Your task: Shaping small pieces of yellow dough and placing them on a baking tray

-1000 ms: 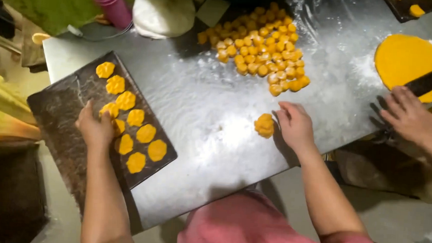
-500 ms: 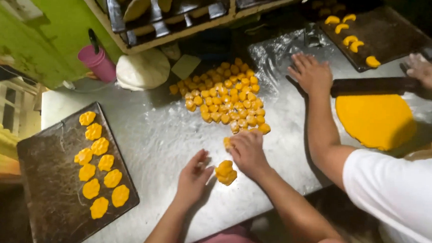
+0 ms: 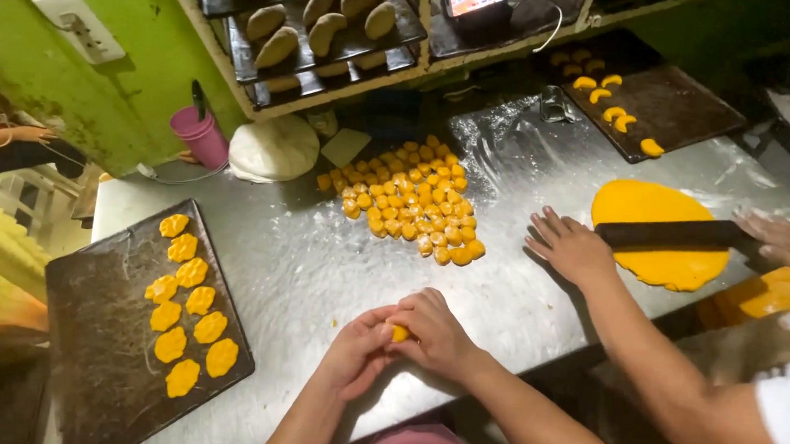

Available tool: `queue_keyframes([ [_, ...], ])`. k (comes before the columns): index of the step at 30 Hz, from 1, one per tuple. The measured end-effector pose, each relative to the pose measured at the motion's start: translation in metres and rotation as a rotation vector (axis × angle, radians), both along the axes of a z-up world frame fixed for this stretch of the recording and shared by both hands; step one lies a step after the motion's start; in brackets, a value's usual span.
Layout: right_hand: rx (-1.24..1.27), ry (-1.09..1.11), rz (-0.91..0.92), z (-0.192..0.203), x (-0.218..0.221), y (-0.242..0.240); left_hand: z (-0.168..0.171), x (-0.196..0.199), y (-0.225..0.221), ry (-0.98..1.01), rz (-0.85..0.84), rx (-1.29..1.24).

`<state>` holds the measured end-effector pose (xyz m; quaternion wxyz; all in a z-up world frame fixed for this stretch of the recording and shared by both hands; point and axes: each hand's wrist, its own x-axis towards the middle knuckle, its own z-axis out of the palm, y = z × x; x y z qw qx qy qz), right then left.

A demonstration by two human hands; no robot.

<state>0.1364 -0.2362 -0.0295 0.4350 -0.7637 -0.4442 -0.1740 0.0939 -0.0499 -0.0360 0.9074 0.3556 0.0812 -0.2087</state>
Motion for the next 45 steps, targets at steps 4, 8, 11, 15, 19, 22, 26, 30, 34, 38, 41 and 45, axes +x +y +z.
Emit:
queue_keyframes([
  [4,-0.005,-0.028,-0.070,0.030,-0.026,0.020,0.022,-0.023,0.003,-0.011,0.001,0.015],
  [8,-0.022,-0.104,-0.041,0.027,-0.050,0.044,0.028,-0.049,0.014,-0.078,-0.010,0.096],
  [11,0.045,-0.137,-0.055,0.030,-0.076,0.062,0.030,-0.068,0.024,-0.057,0.034,0.080],
  [15,0.001,0.093,-0.015,0.030,-0.121,0.084,0.007,-0.088,0.052,0.036,0.138,-0.009],
  [19,-0.093,0.116,0.085,0.038,-0.145,0.089,0.038,-0.122,0.070,-0.001,-0.120,-0.037],
  [22,0.020,0.031,0.083,0.036,-0.171,0.092,0.033,-0.140,0.067,0.045,-0.185,0.006],
  [26,-0.001,0.089,0.016,0.029,-0.189,0.089,0.032,-0.150,0.063,-0.267,-0.286,0.163],
  [30,-0.090,-0.016,-0.079,-0.002,-0.191,0.073,0.005,-0.158,0.051,0.186,-0.194,0.067],
  [34,-0.028,-0.027,0.061,0.032,-0.190,0.075,0.018,-0.159,0.044,0.184,-0.079,0.085],
  [38,-0.049,-0.199,0.125,0.040,-0.167,0.066,0.049,-0.152,0.039,0.141,-0.147,0.147],
  [41,-0.072,-0.209,0.183,0.044,-0.150,0.052,0.050,-0.142,0.026,0.131,-0.056,0.103],
  [45,-0.003,0.055,0.400,0.073,-0.128,0.028,0.040,-0.120,0.014,-0.016,-0.030,0.200],
])
